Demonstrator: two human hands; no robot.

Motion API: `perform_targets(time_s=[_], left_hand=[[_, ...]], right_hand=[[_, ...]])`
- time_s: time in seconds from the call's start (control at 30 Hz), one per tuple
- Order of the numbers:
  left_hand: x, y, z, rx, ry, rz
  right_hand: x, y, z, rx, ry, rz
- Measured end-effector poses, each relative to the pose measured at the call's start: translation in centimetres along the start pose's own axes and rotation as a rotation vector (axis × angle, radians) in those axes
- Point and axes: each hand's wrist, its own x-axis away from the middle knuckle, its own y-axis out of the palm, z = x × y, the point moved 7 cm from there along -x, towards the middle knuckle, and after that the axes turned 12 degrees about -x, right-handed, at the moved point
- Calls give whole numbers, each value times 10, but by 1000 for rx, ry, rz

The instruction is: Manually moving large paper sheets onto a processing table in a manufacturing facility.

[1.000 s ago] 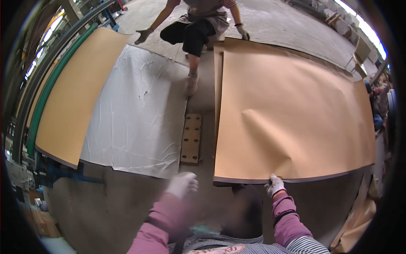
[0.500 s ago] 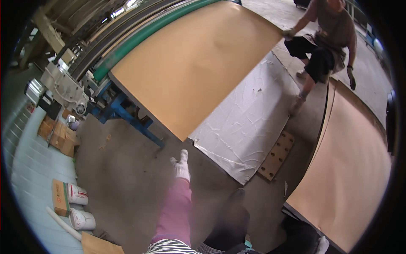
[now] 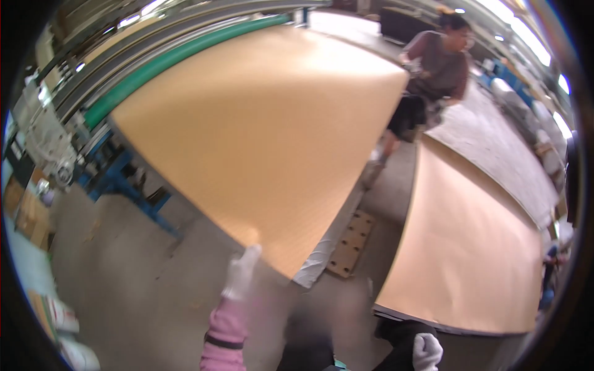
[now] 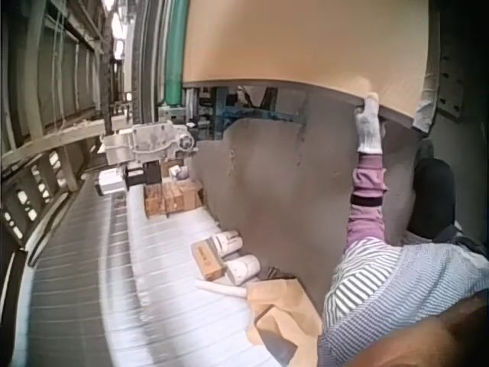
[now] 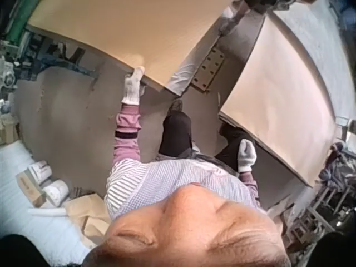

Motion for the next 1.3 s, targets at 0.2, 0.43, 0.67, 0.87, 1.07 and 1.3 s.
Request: perform_targets(time_s=[0.2,0.43,0.67,0.87,1.07,1.3], left_hand=[[139,64,110,192,95,-80],[251,164,161,-36,156,-62],[273,183,124,170,217,-418],[298,215,67,-169,145,-423],[284,250,-1,-288,192,-597],[307,229,39,86,-58,-696]], right_hand=[[9,1,32,-175,60,135],[49,-36,86,-173,101,57],[71,-41,89,-363,35,200],[57,-38,53,-643,18,166],[24,-26,-56,-1532,422,-429],[20,-100,-8,-1197,588,9]])
